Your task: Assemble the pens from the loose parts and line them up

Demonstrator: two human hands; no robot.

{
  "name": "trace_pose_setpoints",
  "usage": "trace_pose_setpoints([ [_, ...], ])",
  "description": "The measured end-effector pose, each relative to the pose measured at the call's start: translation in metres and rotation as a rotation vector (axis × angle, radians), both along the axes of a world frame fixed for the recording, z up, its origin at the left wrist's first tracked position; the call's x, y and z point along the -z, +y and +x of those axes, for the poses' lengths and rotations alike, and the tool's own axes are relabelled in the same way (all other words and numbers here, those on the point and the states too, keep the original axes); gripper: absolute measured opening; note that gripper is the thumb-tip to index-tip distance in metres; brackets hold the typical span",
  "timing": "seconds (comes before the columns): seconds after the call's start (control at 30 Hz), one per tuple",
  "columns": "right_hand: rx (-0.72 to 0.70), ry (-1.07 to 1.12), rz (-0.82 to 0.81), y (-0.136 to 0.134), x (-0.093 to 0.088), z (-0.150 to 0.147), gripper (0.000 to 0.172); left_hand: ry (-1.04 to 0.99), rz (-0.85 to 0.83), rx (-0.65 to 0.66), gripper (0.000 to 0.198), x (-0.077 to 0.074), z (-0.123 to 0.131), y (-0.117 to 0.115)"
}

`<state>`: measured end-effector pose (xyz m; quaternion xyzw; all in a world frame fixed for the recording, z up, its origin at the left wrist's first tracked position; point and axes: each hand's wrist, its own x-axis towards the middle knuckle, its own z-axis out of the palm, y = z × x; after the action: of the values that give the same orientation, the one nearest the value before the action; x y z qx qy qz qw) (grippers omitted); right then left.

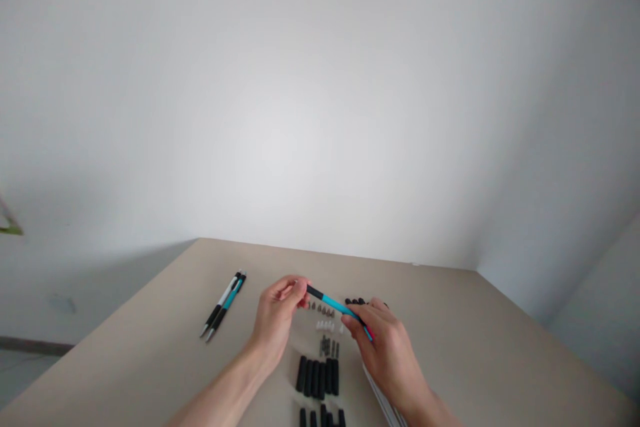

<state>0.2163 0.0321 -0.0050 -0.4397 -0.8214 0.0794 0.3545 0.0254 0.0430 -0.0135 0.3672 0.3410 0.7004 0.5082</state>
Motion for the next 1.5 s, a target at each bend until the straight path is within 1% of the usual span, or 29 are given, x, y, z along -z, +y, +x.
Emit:
trace_pose_setpoints([
  [0.07, -0.002, -0.020, -0.026, -0.002, 0.001, -0.001, 0.035, -0.096, -0.046, 0.010, 0.033, -0.001, -0.001, 0.000],
  [0.13, -0.025, -0.025, -0.057, -0.005, 0.001, -0.002, 0.037, -0.148, -0.067, 0.032, 0.031, -0.003, -0.001, 0.000],
  [0.27, -0.103, 0.040, -0.153, -0.011, -0.003, -0.005, 0.042, -0.214, -0.033, 0.110, 0.027, -0.005, -0.002, -0.002],
  [0.33, -0.145, 0.125, -0.304, -0.013, -0.005, -0.007, 0.048, -0.229, 0.004, 0.147, 0.025, -0.006, -0.002, -0.003],
  [0.43, -0.239, 0.298, -0.654, -0.013, -0.005, -0.011, 0.060, -0.227, 0.049, 0.184, 0.023, -0.008, -0.003, -0.004],
  [0.47, -0.264, 0.341, -0.745, -0.013, -0.004, -0.012, 0.063, -0.224, 0.057, 0.195, 0.023, -0.008, -0.003, -0.004],
  [0.5, -0.273, 0.362, -0.792, -0.012, -0.003, -0.012, 0.066, -0.223, 0.061, 0.203, 0.023, -0.008, -0.003, -0.004],
  [0.53, -0.263, 0.360, -0.782, -0.012, -0.003, -0.012, 0.066, -0.222, 0.061, 0.207, 0.024, -0.008, -0.003, -0.005],
  [0.57, -0.238, 0.334, -0.726, -0.011, -0.002, -0.012, 0.063, -0.223, 0.056, 0.202, 0.024, -0.007, -0.003, -0.004],
  [0.67, -0.120, 0.194, -0.455, -0.008, -0.001, -0.008, 0.047, -0.237, 0.008, 0.140, 0.026, -0.005, -0.002, -0.003],
  [0.73, -0.054, 0.122, -0.320, -0.007, -0.001, -0.006, 0.036, -0.242, -0.029, 0.092, 0.028, -0.004, -0.002, -0.001],
  [0.8, -0.019, 0.076, -0.236, -0.006, -0.001, -0.004, 0.034, -0.244, -0.044, 0.073, 0.029, -0.004, -0.002, 0.001],
  [0.87, -0.034, 0.029, -0.187, -0.006, -0.002, -0.004, 0.038, -0.248, -0.035, 0.081, 0.029, -0.004, -0.002, 0.002],
  [0.97, -0.089, -0.012, -0.201, -0.010, -0.003, -0.005, 0.044, -0.264, -0.008, 0.095, 0.028, -0.003, -0.003, 0.002],
  [1.03, -0.116, 0.022, -0.276, -0.012, -0.002, -0.007, 0.048, -0.269, 0.003, 0.100, 0.027, -0.003, -0.004, 0.002],
  [1.1, -0.144, 0.110, -0.421, -0.014, 0.000, -0.010, 0.052, -0.265, 0.013, 0.111, 0.027, -0.004, -0.005, 0.002],
  [1.2, -0.210, 0.290, -0.692, -0.014, 0.003, -0.014, 0.060, -0.265, 0.022, 0.150, 0.026, -0.004, -0.006, 0.000],
  [1.27, -0.261, 0.377, -0.796, -0.014, 0.004, -0.016, 0.063, -0.283, 0.024, 0.186, 0.025, -0.005, -0.006, -0.001],
  [1.3, -0.274, 0.398, -0.813, -0.013, 0.005, -0.016, 0.064, -0.295, 0.024, 0.201, 0.025, -0.005, -0.006, -0.002],
  [1.37, -0.260, 0.390, -0.790, -0.012, 0.004, -0.015, 0.064, -0.309, 0.018, 0.230, 0.024, -0.005, -0.006, -0.002],
  [1.43, -0.209, 0.314, -0.702, -0.012, 0.002, -0.013, 0.063, -0.292, 0.008, 0.272, 0.025, -0.006, -0.004, -0.003],
  [1.5, -0.160, 0.196, -0.558, -0.012, 0.000, -0.010, 0.060, -0.248, 0.005, 0.338, 0.030, -0.005, -0.002, -0.003],
])
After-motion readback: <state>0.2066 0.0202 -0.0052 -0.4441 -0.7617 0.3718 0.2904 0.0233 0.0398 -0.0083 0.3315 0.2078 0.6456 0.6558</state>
